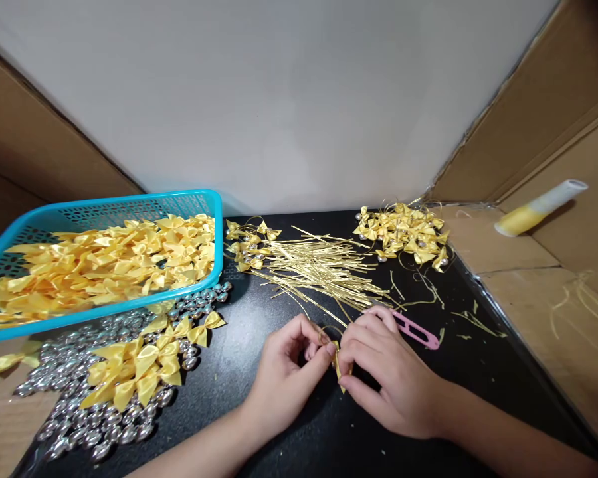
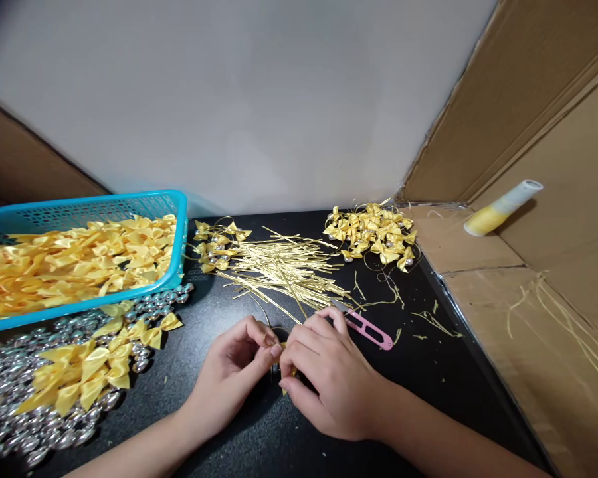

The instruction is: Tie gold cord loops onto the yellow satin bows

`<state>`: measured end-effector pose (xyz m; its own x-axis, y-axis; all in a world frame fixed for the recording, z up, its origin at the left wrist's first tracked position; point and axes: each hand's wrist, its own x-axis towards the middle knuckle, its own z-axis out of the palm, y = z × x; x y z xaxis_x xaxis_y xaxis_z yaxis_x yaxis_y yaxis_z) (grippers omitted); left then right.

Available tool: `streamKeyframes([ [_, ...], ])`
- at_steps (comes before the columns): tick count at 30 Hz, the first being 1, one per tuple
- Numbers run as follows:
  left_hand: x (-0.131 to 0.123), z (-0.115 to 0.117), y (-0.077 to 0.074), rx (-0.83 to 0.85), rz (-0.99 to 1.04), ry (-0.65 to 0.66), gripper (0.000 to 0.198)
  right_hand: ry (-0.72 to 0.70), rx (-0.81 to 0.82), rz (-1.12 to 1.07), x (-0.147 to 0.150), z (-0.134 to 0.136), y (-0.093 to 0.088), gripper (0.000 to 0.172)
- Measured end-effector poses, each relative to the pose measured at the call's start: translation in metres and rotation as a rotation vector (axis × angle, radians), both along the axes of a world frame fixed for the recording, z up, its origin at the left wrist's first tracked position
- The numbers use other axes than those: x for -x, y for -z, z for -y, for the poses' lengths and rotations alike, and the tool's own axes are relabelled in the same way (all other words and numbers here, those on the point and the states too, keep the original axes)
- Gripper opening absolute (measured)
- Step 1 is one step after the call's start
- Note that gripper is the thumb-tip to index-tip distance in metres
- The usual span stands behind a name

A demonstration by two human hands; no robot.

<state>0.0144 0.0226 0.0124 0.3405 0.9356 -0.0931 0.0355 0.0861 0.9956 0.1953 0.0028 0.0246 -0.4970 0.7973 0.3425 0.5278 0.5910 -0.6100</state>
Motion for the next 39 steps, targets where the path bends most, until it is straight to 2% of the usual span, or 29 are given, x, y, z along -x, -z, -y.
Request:
streamKeyframes([
  [4, 0.001, 0.000, 0.000, -0.024, -0.039, 0.029, 0.018, 0.035, 0.066, -0.054, 0.002, 0.000, -0.004, 0.010],
  [8, 0.001, 0.000, 0.000, -0.020, -0.032, 0.099, 0.020, 0.103, 0.062, -0.089, 0.003, 0.000, -0.003, 0.014],
  [12, 0.001, 0.000, 0.001, 0.029, 0.035, 0.120, 0.019, 0.170, -0.041, -0.117, 0.002, 0.000, -0.001, 0.017],
  [17, 0.001, 0.002, 0.003, 0.056, 0.086, 0.079, 0.021, 0.207, -0.136, -0.139, 0.004, -0.001, 0.000, 0.019],
  [21, 0.000, 0.002, 0.003, 0.057, 0.073, 0.074, 0.022, 0.167, -0.237, -0.107, 0.003, 0.001, 0.002, 0.019],
  [26, -0.001, 0.002, 0.002, 0.055, 0.043, 0.068, 0.023, 0.091, -0.449, 0.006, -0.001, 0.007, 0.016, 0.016],
  [30, -0.003, 0.001, 0.003, 0.058, 0.052, 0.035, 0.023, 0.151, -0.426, 0.004, 0.000, 0.008, 0.021, 0.017],
  [35, -0.003, 0.001, 0.004, 0.034, 0.032, -0.004, 0.021, 0.273, -0.418, 0.001, 0.004, 0.006, 0.014, 0.009],
  [39, -0.003, 0.002, 0.006, 0.019, 0.007, 0.000, 0.022, 0.316, -0.413, 0.035, 0.006, 0.006, 0.013, 0.005],
])
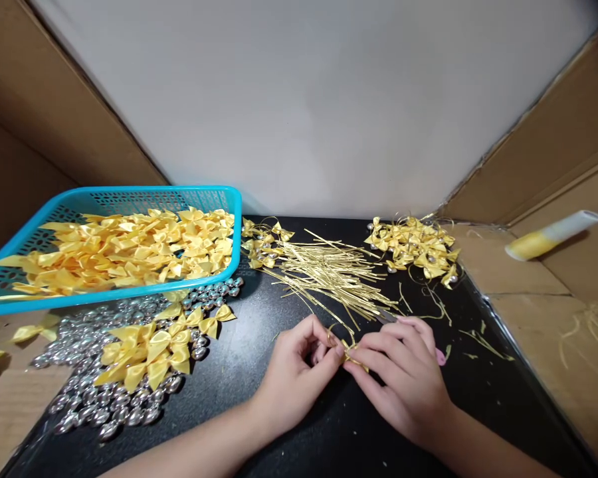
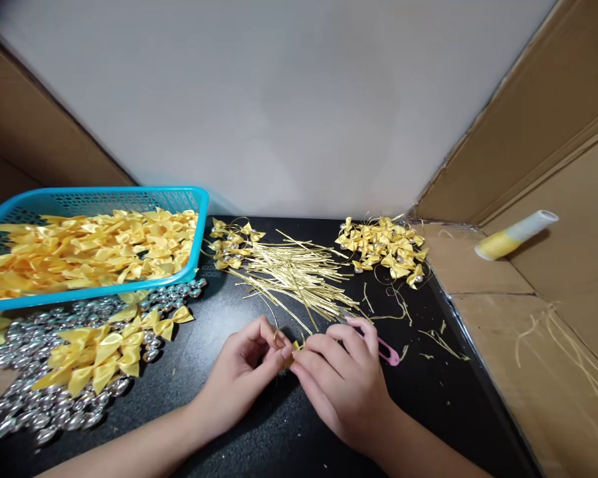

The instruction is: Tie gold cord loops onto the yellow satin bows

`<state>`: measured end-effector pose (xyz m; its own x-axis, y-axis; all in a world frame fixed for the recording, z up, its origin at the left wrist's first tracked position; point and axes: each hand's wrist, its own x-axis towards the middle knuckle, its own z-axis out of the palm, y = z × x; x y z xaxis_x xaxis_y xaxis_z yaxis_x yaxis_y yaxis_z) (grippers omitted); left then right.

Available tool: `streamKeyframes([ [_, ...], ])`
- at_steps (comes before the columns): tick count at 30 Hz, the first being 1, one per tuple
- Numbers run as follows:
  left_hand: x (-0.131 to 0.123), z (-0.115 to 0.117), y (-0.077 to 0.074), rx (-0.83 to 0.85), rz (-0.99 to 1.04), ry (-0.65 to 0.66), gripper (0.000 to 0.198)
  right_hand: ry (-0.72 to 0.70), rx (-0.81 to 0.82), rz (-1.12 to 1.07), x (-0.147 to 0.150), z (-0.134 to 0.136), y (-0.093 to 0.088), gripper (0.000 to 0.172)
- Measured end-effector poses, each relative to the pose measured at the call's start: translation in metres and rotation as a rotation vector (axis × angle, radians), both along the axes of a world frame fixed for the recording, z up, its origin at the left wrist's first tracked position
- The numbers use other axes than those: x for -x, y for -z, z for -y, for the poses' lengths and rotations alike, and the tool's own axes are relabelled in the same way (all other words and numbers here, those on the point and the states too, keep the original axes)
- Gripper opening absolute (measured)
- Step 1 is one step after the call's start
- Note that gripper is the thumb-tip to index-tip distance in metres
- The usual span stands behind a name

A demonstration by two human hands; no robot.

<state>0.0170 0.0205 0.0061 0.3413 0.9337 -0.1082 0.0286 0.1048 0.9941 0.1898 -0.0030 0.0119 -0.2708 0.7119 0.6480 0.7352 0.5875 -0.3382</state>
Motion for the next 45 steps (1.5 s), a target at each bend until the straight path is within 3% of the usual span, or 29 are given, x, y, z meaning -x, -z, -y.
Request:
streamKeyframes([
  [8, 0.000, 0.001, 0.004, -0.032, -0.011, 0.004, 0.020, 0.049, 0.030, 0.002, 0.000, -0.001, 0.001, 0.006],
  [24, -0.002, -0.001, -0.004, -0.009, -0.038, -0.022, 0.022, 0.052, 0.044, 0.044, 0.001, 0.000, 0.001, 0.009],
  [29, -0.002, -0.002, -0.003, 0.018, -0.012, -0.043, 0.021, -0.002, 0.067, 0.012, 0.001, 0.000, -0.003, 0.012],
  [38, -0.002, -0.002, -0.006, 0.033, -0.010, -0.057, 0.018, -0.224, 0.091, -0.024, -0.003, 0.006, -0.008, 0.016],
  [45, -0.002, -0.001, -0.004, 0.019, -0.028, -0.065, 0.016, -0.256, 0.057, -0.003, -0.002, 0.006, -0.012, 0.017],
])
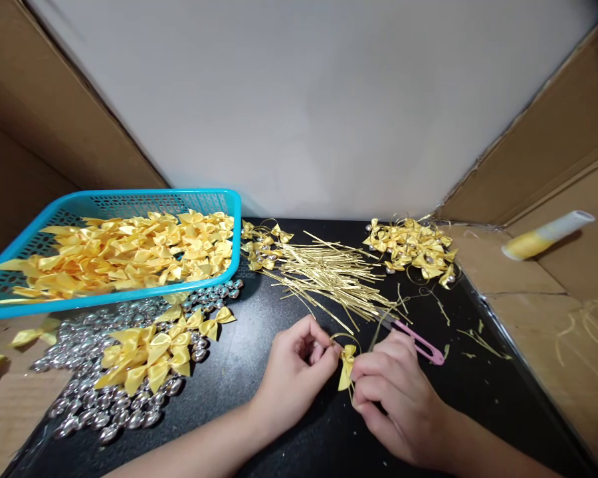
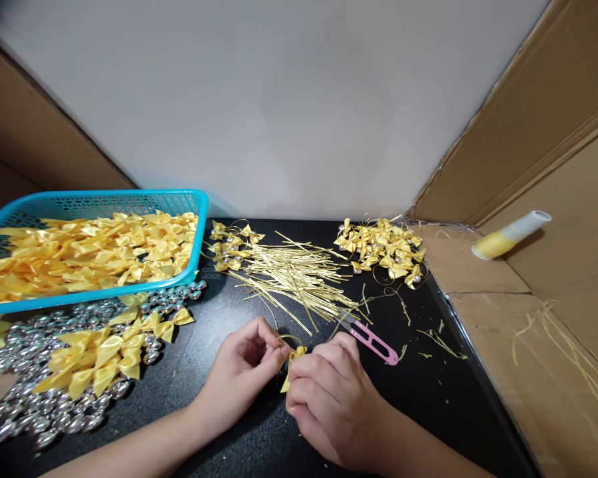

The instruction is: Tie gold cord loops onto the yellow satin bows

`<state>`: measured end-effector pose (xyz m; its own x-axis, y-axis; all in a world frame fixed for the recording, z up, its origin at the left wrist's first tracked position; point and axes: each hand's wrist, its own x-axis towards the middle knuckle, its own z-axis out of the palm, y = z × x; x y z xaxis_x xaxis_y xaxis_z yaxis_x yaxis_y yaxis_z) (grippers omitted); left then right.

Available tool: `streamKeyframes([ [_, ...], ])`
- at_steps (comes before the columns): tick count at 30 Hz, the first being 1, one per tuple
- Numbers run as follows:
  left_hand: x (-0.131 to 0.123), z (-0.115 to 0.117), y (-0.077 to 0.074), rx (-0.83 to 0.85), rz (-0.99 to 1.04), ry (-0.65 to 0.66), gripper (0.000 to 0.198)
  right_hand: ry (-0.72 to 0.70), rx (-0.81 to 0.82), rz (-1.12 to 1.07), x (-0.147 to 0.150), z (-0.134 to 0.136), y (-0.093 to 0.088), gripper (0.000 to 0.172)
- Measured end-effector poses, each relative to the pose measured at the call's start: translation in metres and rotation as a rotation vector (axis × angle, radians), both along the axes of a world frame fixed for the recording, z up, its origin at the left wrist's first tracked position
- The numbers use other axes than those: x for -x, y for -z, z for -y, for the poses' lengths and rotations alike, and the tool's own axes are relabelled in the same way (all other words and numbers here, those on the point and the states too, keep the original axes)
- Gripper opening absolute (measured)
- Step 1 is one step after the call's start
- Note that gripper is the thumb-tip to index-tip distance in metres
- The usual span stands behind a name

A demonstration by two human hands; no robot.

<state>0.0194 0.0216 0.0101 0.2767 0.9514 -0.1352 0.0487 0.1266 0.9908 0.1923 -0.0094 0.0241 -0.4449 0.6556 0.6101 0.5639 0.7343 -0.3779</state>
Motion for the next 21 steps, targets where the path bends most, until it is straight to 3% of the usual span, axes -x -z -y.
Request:
streamKeyframes([
  [7, 0.001, 0.000, 0.001, -0.027, -0.034, -0.004, 0.017, 0.044, 0.080, -0.174, -0.004, 0.000, -0.003, 0.012],
  [17, 0.001, 0.000, 0.000, -0.066, -0.059, 0.020, 0.016, 0.294, 0.071, -0.057, 0.009, -0.001, 0.003, 0.002],
  [21, 0.002, 0.001, 0.002, -0.079, -0.069, 0.025, 0.017, 0.320, 0.033, -0.021, 0.009, -0.001, 0.008, 0.006],
])
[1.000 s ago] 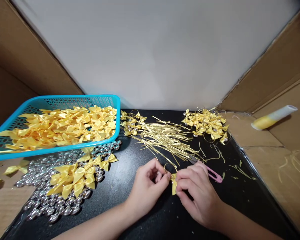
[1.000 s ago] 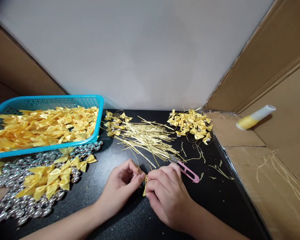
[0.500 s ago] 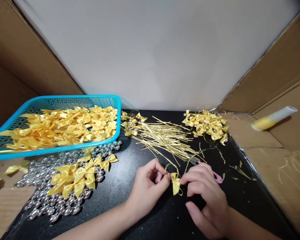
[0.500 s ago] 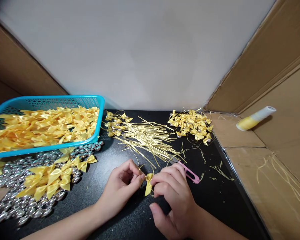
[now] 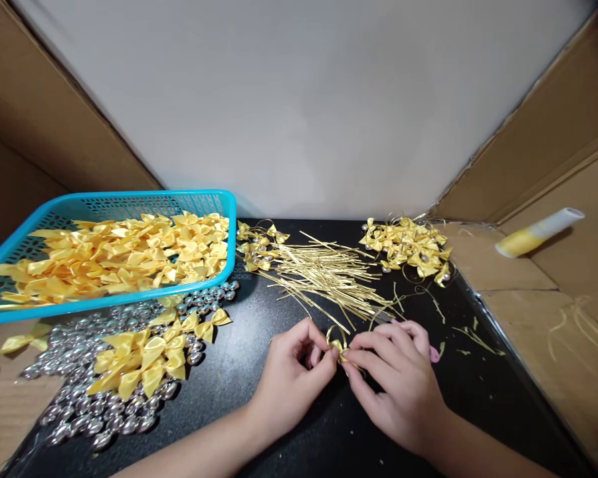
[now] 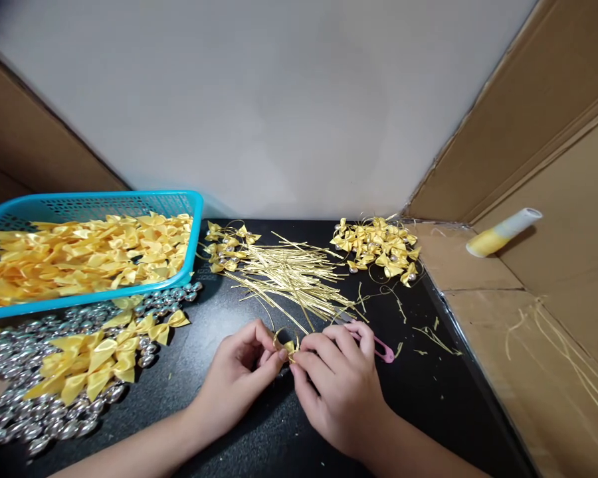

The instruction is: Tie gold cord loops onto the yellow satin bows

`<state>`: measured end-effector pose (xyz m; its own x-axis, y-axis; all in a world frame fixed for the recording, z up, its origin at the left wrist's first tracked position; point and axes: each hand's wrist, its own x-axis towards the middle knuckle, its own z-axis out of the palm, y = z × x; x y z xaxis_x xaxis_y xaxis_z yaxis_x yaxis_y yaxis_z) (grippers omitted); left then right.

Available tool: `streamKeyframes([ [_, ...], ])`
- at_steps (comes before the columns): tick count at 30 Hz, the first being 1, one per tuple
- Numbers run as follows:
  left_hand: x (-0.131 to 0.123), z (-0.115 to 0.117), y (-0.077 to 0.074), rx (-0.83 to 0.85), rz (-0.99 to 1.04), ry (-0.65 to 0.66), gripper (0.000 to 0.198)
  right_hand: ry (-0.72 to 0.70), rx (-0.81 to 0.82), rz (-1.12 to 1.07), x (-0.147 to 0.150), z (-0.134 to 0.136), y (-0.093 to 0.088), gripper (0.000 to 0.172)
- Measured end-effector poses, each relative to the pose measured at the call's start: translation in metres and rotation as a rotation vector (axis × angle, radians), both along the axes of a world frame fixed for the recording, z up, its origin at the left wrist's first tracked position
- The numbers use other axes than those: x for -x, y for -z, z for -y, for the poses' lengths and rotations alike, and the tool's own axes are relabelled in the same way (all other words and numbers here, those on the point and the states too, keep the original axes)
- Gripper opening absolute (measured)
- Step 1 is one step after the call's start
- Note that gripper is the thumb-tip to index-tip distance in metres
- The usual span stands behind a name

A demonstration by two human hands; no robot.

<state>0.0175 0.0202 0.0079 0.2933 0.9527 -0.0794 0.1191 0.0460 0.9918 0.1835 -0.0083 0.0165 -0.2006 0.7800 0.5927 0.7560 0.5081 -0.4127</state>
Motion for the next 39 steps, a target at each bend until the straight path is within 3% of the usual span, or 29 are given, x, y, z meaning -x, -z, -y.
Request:
streamKeyframes([
  [4, 0.000, 0.000, 0.001, -0.011, -0.011, -0.004, 0.017, -0.002, -0.022, 0.034, -0.002, 0.000, 0.001, 0.007],
  [9, -0.001, 0.000, -0.001, 0.004, -0.002, -0.019, 0.016, -0.061, -0.010, -0.077, 0.002, 0.003, -0.006, 0.012],
  [16, -0.001, -0.001, -0.001, 0.014, 0.021, -0.029, 0.016, -0.275, 0.248, -0.242, 0.004, 0.008, -0.031, 0.016],
  [20, -0.001, -0.002, 0.000, 0.028, 0.027, -0.037, 0.016, -0.363, 0.491, -0.200, -0.006, 0.012, -0.050, 0.019],
  [23, -0.001, -0.002, 0.000, 0.023, 0.018, -0.038, 0.015, -0.385, 0.582, -0.131, -0.016, 0.014, -0.064, 0.018],
  [28, -0.001, -0.001, 0.001, 0.031, 0.034, -0.039, 0.015, -0.404, 0.535, -0.047, -0.031, 0.013, -0.076, 0.015],
  [31, 0.000, 0.000, 0.002, 0.023, 0.027, -0.030, 0.014, -0.310, 0.414, 0.046, -0.035, 0.013, -0.072, 0.029],
  [35, 0.000, 0.000, 0.002, 0.005, 0.013, -0.017, 0.014, -0.226, 0.319, 0.227, -0.033, 0.014, -0.065, 0.031],
  [39, 0.000, 0.000, 0.001, 0.014, 0.029, -0.019, 0.014, -0.323, 0.387, 0.087, -0.031, 0.012, -0.072, 0.035],
])
